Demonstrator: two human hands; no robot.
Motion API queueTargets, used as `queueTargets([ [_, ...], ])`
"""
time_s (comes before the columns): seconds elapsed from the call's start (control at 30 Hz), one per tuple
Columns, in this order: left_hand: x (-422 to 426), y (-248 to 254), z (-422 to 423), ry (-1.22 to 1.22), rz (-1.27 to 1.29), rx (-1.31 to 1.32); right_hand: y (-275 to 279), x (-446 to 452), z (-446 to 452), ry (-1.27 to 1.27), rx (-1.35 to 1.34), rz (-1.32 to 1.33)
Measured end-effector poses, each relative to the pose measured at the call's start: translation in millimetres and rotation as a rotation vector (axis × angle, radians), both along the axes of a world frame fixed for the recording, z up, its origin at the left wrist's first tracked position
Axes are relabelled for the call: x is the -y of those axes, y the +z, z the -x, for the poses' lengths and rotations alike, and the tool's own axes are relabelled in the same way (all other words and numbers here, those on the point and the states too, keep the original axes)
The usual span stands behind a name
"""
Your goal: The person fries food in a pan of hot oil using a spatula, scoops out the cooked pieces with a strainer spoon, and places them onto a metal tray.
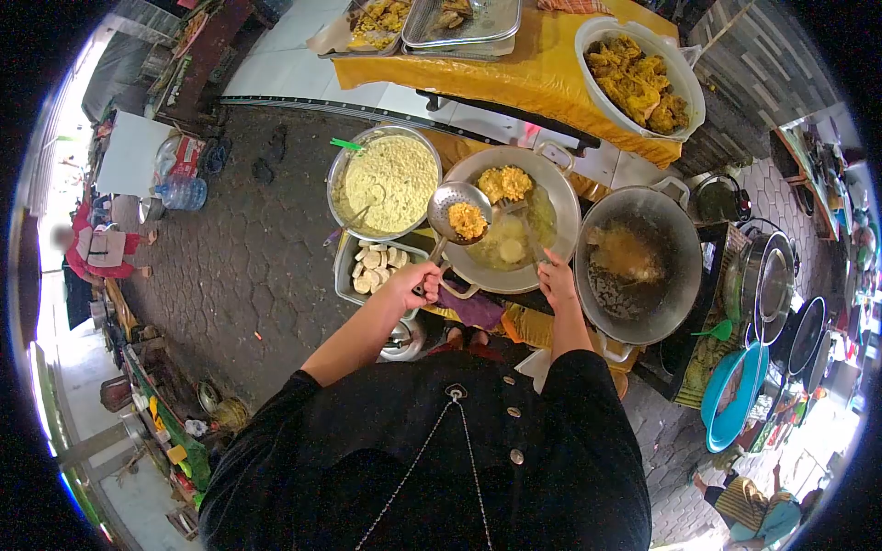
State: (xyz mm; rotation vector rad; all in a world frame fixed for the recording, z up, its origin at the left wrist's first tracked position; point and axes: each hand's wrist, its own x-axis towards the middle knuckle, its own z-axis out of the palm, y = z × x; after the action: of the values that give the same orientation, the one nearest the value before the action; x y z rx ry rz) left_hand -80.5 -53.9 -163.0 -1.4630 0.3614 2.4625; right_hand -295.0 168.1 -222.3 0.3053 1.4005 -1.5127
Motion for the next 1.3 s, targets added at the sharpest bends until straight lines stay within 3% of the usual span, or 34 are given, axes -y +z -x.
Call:
queueTargets([
  [0.43, -2, -6, 19, -0.013, 0.061, 0.098, 20, -23, -2, -0.001, -0.168, -0.075],
  [0.53, -7, -9, 37, -0.052, 0.145, 0.059, 10, -36, 0, 0.150, -0.260, -0.189],
  [0.6, -7, -11, 51, -0.082, 0.122, 0.048, -17, -44, -5, 0.416, -1.127, -0.313],
  [0.67, -11, -8, 67, -0.068, 0.066, 0.059, -6, -43, -20, 0.479, -1.100, -0.387],
  [0.73, -16, -3, 77, -0.054, 0.085, 0.044, -16, -46, -40, 0.754, -1.465, -0.497],
  [0.8, -19, -5, 78, -0.040, 0.035, 0.030, 55, -23, -64, 0.858, -1.227, -0.728],
  [0.97, -25, -10, 60, -0.078, 0.026, -0.036, 63, -29, -77, 0.728, -1.218, -0.712],
  [1.03, -23, -15, 49, -0.082, 0.005, -0.095, 63, -34, -73, 0.418, -1.169, -0.490],
  [1.2, -17, 10, 25, -0.126, 0.054, -0.232, 59, -44, -54, 0.173, -1.237, -0.405],
  [1.3, -10, 31, 15, -0.112, 0.066, -0.320, 61, -39, -41, 0.119, -0.717, -0.509],
])
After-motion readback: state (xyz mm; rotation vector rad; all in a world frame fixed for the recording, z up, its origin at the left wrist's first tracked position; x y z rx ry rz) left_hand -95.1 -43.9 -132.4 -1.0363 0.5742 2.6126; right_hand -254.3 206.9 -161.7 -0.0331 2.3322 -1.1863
